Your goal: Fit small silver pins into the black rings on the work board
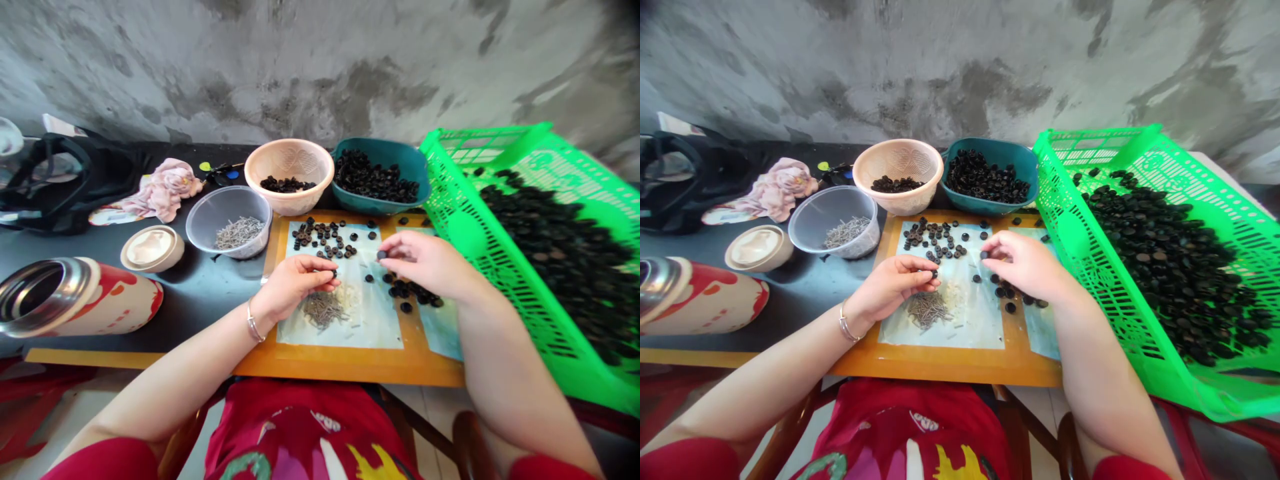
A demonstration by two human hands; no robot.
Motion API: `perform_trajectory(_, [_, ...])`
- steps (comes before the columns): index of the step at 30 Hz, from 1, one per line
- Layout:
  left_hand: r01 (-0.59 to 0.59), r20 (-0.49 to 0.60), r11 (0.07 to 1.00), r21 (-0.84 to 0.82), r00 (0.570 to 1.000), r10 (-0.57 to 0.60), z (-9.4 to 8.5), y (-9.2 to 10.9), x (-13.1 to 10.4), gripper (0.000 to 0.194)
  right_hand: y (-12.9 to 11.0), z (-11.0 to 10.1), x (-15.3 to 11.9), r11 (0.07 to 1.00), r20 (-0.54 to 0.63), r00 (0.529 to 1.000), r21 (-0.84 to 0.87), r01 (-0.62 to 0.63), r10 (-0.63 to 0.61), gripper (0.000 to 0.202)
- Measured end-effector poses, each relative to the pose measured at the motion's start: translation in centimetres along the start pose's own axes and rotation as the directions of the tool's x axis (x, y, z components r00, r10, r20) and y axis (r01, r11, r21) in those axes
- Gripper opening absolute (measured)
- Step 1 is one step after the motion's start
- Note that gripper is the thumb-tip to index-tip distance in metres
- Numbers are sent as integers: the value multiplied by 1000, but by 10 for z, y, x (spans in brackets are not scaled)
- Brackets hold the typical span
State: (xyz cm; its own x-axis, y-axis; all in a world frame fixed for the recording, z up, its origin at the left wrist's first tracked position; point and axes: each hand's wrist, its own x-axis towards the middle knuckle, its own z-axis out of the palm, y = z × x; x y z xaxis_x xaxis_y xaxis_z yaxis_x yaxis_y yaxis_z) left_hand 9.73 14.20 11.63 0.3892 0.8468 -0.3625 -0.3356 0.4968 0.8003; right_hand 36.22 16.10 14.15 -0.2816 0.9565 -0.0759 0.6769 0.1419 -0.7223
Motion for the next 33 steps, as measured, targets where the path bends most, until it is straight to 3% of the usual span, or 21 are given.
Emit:
perform_trajectory(2, [-12,-20,1000,0,1000,12,0,0,0,27,-7,17,2,984,72,997,177,21,-35,24])
perform_trajectory(6, [-40,-32,999,4,999,40,0,1,0,27,-18,41,6,938,155,984,346,34,-93,22])
perform_trajectory(12, [-92,-69,996,-15,993,91,0,3,1,26,-19,54,11,830,202,979,549,-101,-14,27])
perform_trajectory(20, [-167,-80,986,22,983,168,2,3,-2,26,-22,62,8,862,-44,998,502,69,-55,32])
perform_trajectory(28, [-169,-91,986,14,981,169,3,3,-2,25,-25,60,7,901,-51,997,429,68,-51,29])
perform_trajectory(33, [-141,-84,990,5,986,141,3,3,-1,25,-22,63,8,884,43,999,467,7,-31,31])
